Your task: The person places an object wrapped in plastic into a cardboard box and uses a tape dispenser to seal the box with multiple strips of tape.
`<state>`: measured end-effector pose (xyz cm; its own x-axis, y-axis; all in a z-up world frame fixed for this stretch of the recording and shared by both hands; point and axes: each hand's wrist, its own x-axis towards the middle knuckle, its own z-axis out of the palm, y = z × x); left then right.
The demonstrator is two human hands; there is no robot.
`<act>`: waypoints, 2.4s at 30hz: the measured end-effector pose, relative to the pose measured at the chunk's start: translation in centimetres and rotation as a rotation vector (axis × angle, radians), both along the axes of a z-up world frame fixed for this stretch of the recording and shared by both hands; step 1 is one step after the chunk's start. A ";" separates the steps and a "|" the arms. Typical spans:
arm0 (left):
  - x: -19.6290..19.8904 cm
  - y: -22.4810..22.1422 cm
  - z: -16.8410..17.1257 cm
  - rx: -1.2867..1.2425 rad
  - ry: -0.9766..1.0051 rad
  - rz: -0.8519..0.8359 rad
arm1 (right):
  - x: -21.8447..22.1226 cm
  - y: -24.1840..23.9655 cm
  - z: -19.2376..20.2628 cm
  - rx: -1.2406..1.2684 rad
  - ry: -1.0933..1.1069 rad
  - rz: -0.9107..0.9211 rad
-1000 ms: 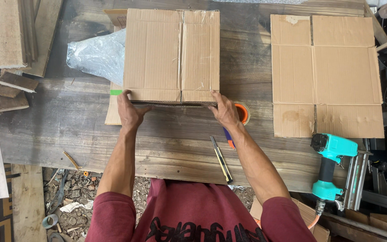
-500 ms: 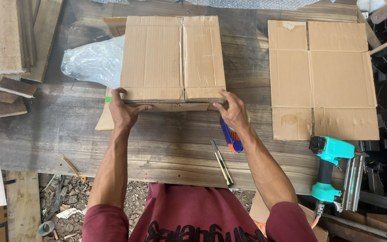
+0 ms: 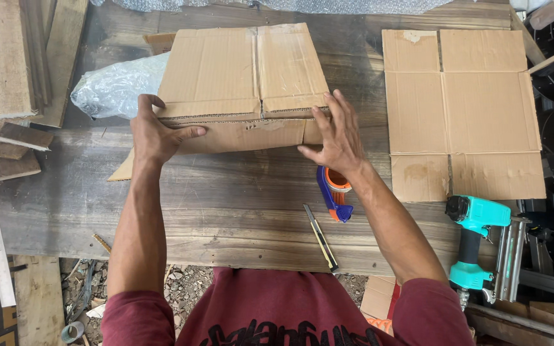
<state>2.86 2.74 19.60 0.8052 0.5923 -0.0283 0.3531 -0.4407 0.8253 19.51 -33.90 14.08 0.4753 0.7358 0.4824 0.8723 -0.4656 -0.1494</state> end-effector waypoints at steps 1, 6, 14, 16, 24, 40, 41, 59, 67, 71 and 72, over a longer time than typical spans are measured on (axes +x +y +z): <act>0.1 0.1 0.4 0.000 0.001 0.003 | -0.2 0.3 0.0 0.000 0.001 0.003; 0.7 0.9 1.3 0.016 -0.004 -0.028 | 0.0 2.1 1.0 -0.150 -0.233 -0.127; 1.7 -1.2 0.7 0.546 -0.191 0.070 | 2.3 3.7 1.7 0.058 -0.061 -0.031; 2.4 -3.5 -1.4 0.805 -0.307 0.135 | 1.3 4.3 3.4 0.077 -0.026 -0.038; 6.2 -6.7 -5.8 0.976 -0.190 -0.485 | 0.9 4.6 4.9 0.102 -0.030 0.010; 7.0 -10.0 6.6 1.020 -0.059 -0.607 | -1.6 5.2 13.0 -0.002 0.061 -0.068; 7.1 -10.3 7.0 0.999 -0.034 -0.598 | -1.3 5.2 12.8 -0.008 0.062 -0.073; 5.7 -12.2 3.0 1.083 -0.230 -0.576 | -5.4 -1.7 4.6 0.309 0.373 -0.184; 4.3 -16.1 -5.0 1.112 -0.464 -0.393 | -10.4 -9.0 -11.4 -0.616 0.597 -0.523; 4.5 -17.9 -6.4 1.168 -0.504 -0.293 | -10.2 -10.3 -15.3 -0.562 0.431 -0.463; 4.5 -18.2 -6.5 1.179 -0.522 -0.257 | -10.1 -10.8 -16.2 -0.518 0.440 -0.364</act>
